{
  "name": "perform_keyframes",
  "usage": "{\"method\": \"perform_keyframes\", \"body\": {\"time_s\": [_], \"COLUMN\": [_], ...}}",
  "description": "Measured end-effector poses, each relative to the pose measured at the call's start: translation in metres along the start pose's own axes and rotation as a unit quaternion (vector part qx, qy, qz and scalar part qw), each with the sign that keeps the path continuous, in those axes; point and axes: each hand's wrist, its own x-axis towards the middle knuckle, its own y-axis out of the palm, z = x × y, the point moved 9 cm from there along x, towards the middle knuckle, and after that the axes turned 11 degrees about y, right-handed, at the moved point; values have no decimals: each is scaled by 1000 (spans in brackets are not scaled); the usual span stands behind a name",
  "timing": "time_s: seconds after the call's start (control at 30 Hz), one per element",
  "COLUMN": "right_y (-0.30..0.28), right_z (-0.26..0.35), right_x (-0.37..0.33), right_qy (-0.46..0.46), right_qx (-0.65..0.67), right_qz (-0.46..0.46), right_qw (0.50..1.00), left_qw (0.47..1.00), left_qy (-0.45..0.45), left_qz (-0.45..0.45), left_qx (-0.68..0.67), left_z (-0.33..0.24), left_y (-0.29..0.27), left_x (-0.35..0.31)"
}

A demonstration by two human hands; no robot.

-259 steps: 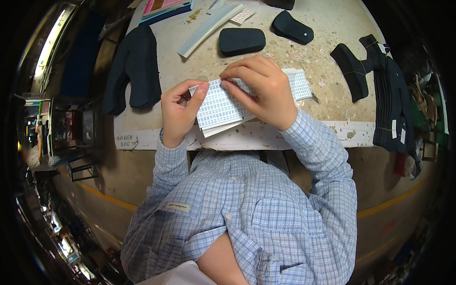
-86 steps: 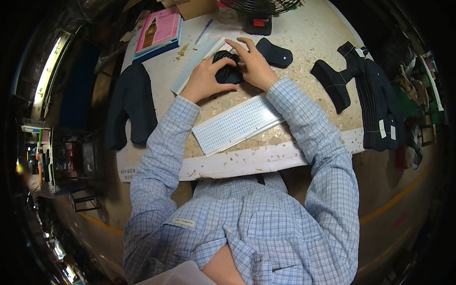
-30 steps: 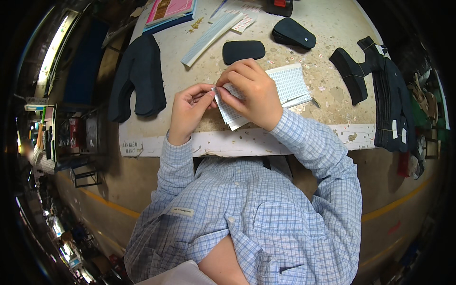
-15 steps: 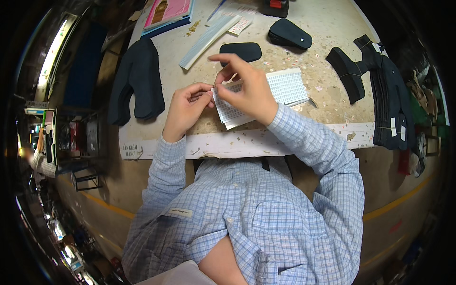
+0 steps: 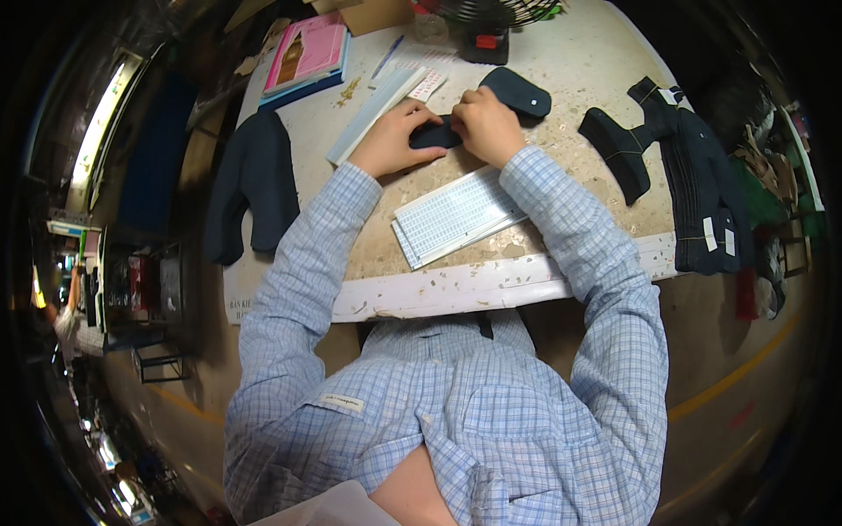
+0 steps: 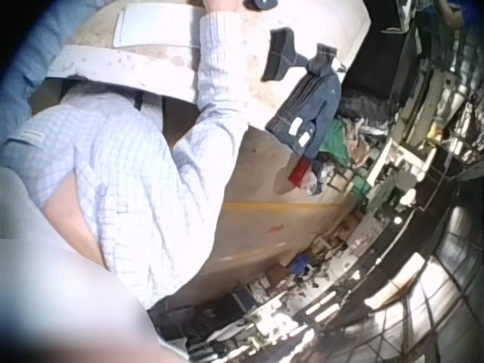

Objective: The person applies small adhesive labels to black fabric parts on a workbench. They peel labels from a sheet, place them on the parts, and handle the parts one at a time. The person also moves a stack of cardboard cutouts to a different table.

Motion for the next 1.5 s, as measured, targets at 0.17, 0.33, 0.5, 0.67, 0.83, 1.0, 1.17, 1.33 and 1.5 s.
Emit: {"method": "perform_keyframes", "body": {"time_s": [0.17,0.33,0.5,0.67,0.83,1.0,1.17,1.33,1.5], "right_y": [-9,-12,2,-13,10,4,-6,12,-5], "right_z": [4,-3,2,-16,-13,-5,-22,-18,-19], "right_x": [5,3,0,8,3,6,7,4,9], "right_qy": [1,37,14,83,101,58,112,123,99], "right_qx": [-48,3,0,43,145,10,52,117,56], "right_qz": [-64,-57,-16,-58,61,-35,-57,17,-56], "right_qw": [997,998,1000,994,982,998,991,985,992], "left_qw": [998,997,997,992,997,998,998,996,990], "left_qy": [-9,12,40,-13,36,36,13,46,81], "left_qz": [-21,-74,-68,-101,-60,-43,-65,-46,-43], "left_qx": [-51,-23,-7,-72,17,35,18,53,105], "left_z": [5,2,-4,6,-4,-6,-2,-9,-23], "left_y": [-2,-12,-9,-12,-7,-4,-5,-4,-4], "left_x": [-2,-3,-4,-5,-3,-4,-2,-4,-3]}}
